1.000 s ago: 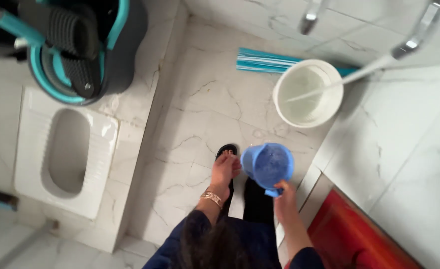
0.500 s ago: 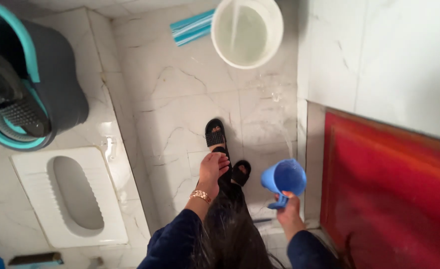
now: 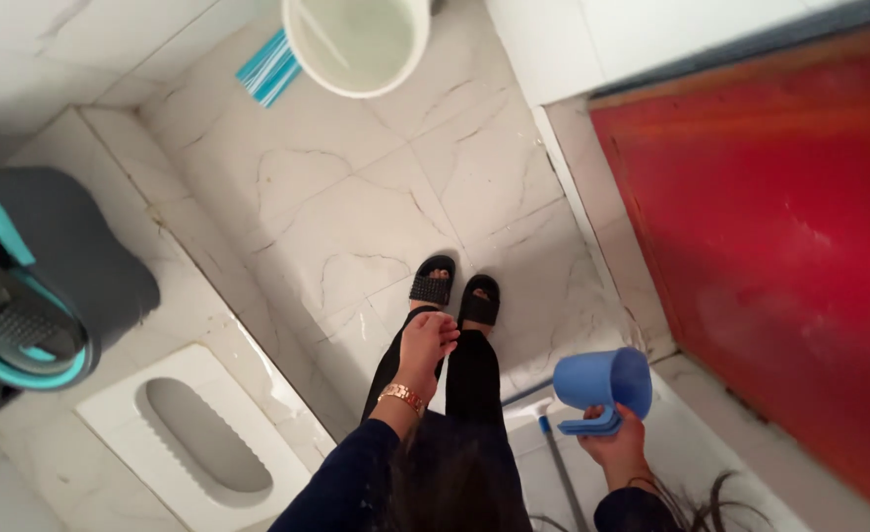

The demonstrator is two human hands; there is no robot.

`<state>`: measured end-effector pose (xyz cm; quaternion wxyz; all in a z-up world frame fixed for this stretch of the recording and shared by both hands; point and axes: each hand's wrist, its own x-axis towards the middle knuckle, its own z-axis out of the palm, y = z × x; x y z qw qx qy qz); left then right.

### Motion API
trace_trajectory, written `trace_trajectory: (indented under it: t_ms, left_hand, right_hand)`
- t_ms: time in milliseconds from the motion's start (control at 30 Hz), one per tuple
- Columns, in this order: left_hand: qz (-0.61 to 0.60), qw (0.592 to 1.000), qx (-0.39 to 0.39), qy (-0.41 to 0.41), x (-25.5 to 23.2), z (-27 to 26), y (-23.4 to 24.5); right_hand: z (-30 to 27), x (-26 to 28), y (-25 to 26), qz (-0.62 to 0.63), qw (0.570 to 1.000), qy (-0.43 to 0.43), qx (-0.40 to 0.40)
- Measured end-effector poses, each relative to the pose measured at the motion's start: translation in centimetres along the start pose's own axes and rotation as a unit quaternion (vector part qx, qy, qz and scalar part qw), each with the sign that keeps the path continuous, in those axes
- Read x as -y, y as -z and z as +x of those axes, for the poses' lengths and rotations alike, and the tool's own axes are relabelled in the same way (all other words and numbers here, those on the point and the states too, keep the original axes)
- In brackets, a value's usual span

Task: Cleaning the bathroom floor and door with a sponge and water.

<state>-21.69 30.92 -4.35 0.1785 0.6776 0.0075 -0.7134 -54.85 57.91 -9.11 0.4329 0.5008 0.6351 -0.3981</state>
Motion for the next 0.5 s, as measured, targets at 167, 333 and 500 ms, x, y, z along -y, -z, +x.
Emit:
trace_trajectory:
  t_ms: [167, 333, 500]
  left_hand:
    - [0.067, 0.997, 0.020, -0.035, 1.2, 0.8, 0.4]
    - [0.098, 0.995, 0.019, -0.032, 1.5, -0.4, -1.9]
    - [0.115, 0.993, 0.017, -0.029, 6.6, -1.6, -2.8]
  right_hand:
    - [4.5, -1.3, 7.9, 0.116, 0.988, -0.092, 0.038]
    - [2.0, -2.0, 9.2, 0.089, 0.994, -0.064, -0.019]
    - [4.7, -2.0, 14.1, 0.115, 0.989, -0.084, 0.026]
